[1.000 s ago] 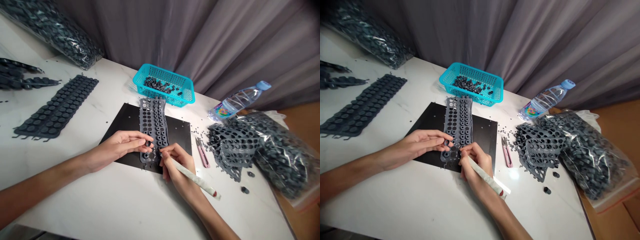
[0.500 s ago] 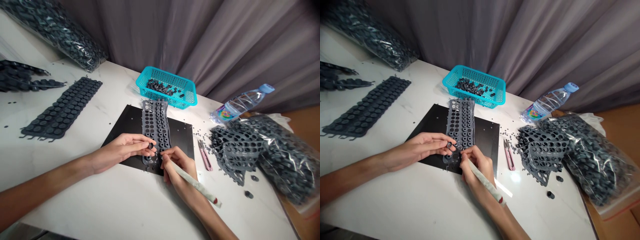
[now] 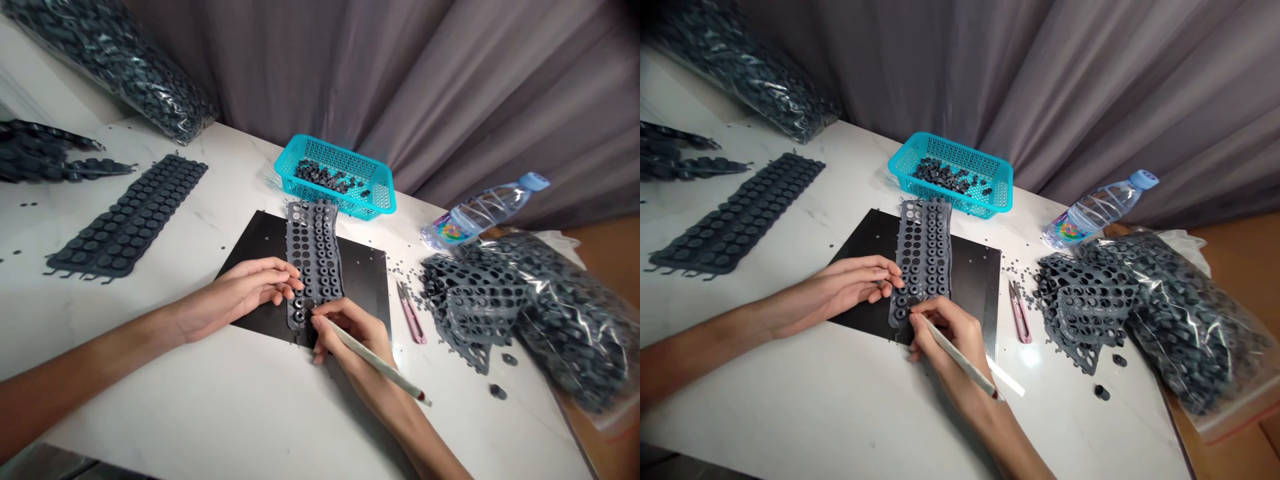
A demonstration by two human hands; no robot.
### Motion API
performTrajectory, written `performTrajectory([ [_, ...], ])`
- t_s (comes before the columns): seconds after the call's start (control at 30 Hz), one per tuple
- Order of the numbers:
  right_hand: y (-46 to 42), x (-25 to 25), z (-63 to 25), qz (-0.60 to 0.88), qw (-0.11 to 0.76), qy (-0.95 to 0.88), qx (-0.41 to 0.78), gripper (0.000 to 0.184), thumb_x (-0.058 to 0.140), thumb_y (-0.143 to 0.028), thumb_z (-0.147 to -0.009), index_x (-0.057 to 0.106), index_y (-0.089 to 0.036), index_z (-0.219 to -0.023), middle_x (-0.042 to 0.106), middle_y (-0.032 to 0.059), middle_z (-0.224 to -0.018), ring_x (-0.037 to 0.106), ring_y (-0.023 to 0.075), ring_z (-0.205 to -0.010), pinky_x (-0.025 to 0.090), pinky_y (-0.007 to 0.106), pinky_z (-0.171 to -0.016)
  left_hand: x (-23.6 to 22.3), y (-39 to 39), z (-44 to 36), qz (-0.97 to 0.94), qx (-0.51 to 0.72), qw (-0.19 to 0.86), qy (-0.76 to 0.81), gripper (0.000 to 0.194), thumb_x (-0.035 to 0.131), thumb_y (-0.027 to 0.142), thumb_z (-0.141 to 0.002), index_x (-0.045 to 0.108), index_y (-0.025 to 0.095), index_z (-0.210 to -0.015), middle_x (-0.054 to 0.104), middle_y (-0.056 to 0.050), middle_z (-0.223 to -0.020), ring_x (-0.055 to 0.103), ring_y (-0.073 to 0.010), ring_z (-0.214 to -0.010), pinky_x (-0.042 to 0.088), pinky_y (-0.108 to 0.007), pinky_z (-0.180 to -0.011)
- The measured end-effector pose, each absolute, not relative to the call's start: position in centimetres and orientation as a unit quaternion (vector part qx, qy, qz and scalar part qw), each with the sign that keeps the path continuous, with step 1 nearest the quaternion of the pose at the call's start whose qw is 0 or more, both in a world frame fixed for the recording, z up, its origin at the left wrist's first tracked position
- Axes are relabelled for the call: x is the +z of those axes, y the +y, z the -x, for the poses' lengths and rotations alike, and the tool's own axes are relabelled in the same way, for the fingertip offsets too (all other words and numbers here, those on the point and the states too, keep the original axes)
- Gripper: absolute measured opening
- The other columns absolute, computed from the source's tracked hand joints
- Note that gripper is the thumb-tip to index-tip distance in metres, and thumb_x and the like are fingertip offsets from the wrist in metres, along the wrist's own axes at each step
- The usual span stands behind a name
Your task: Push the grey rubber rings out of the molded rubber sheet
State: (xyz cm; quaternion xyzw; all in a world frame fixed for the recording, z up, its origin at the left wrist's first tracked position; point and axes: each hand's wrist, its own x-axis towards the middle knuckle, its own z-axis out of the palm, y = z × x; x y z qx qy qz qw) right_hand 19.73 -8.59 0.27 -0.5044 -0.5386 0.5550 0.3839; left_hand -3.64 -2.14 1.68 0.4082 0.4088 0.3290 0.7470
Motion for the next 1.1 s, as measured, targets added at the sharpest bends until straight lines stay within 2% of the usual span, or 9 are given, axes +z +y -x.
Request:
performTrajectory([
  [0.1, -8.5, 0.5, -20.4, 0.484, 0.379, -0.565, 0.550, 0.018, 0.075, -0.036, -0.100, 0.080, -0.021, -0.108, 0.071, 0.0055, -0.099, 0.072, 0.0145, -0.069, 0.063, 0.028, -0.067, 1.3, -2.0, 3.8, -0.497, 0.302, 0.685, 0.439, 0.026, 0.064, 0.042, -0.103, 0.072, 0.019, -0.111, 0.066, -0.004, -0.098, 0.054, -0.0143, -0.080, 0.042, -0.027, -0.069],
  [0.17, -8.5, 0.8, -20.6, 0.484, 0.373, -0.593, 0.525, 0.016, 0.076, -0.036, -0.099, 0.083, -0.022, -0.104, 0.070, 0.0074, -0.107, 0.074, 0.0160, -0.076, 0.063, 0.029, -0.071, 1.1, -2.1, 3.8, -0.596, 0.286, 0.595, 0.458, 0.028, 0.061, 0.047, -0.104, 0.069, 0.021, -0.110, 0.060, 0.000, -0.089, 0.049, -0.0137, -0.074, 0.039, -0.027, -0.066],
  [0.27, -8.6, 1.1, -20.5, 0.498, 0.370, -0.605, 0.499, 0.020, 0.072, -0.037, -0.102, 0.082, -0.021, -0.097, 0.072, 0.0067, -0.098, 0.075, 0.0175, -0.080, 0.061, 0.028, -0.074, 1.1, -2.4, 3.7, -0.717, 0.256, 0.457, 0.460, 0.019, 0.060, 0.041, -0.105, 0.065, 0.023, -0.109, 0.054, 0.003, -0.083, 0.047, -0.0137, -0.073, 0.040, -0.027, -0.069],
  [0.37, -8.8, 0.8, -20.1, 0.518, 0.382, -0.555, 0.527, 0.020, 0.069, -0.039, -0.103, 0.076, -0.020, -0.109, 0.072, 0.0030, -0.085, 0.073, 0.0160, -0.069, 0.060, 0.027, -0.068, 1.0, -2.6, 3.5, -0.779, 0.231, 0.392, 0.431, 0.014, 0.057, 0.035, -0.105, 0.064, 0.023, -0.109, 0.054, 0.002, -0.087, 0.050, -0.0136, -0.075, 0.042, -0.026, -0.072],
  [0.53, -9.0, 0.5, -19.6, 0.536, 0.388, -0.531, 0.529, 0.020, 0.072, -0.038, -0.101, 0.072, -0.019, -0.102, 0.072, 0.0021, -0.078, 0.071, 0.0159, -0.063, 0.056, 0.025, -0.061, 0.5, -2.4, 3.9, -0.814, 0.199, 0.394, 0.378, 0.023, 0.053, 0.038, -0.109, 0.069, 0.024, -0.119, 0.060, -0.002, -0.102, 0.057, -0.0147, -0.083, 0.047, -0.027, -0.078],
  [0.7, -9.0, 0.6, -19.5, 0.531, 0.389, -0.552, 0.512, 0.020, 0.069, -0.037, -0.102, 0.071, -0.018, -0.094, 0.071, 0.0021, -0.073, 0.070, 0.0164, -0.064, 0.054, 0.026, -0.061, 0.3, -2.3, 4.2, -0.816, 0.189, 0.420, 0.349, 0.027, 0.051, 0.034, -0.111, 0.072, 0.027, -0.127, 0.064, -0.005, -0.123, 0.064, -0.0146, -0.093, 0.049, -0.026, -0.090],
  [0.9, -8.9, 0.7, -19.4, 0.530, 0.384, -0.553, 0.516, 0.022, 0.069, -0.037, -0.101, 0.069, -0.019, -0.090, 0.072, 0.0023, -0.072, 0.070, 0.0164, -0.062, 0.055, 0.026, -0.061, 0.4, -2.3, 3.8, -0.809, 0.179, 0.423, 0.367, 0.026, 0.052, 0.039, -0.111, 0.072, 0.025, -0.121, 0.064, -0.003, -0.119, 0.062, -0.0142, -0.091, 0.048, -0.024, -0.087],
  [1.1, -8.7, 0.9, -19.2, 0.531, 0.393, -0.526, 0.535, 0.019, 0.072, -0.037, -0.099, 0.071, -0.018, -0.095, 0.076, 0.0030, -0.074, 0.072, 0.0163, -0.063, 0.056, 0.025, -0.062, 0.6, -2.1, 3.7, -0.810, 0.198, 0.426, 0.352, 0.024, 0.054, 0.033, -0.110, 0.075, 0.023, -0.110, 0.067, -0.003, -0.110, 0.063, -0.0149, -0.088, 0.049, -0.025, -0.089],
])
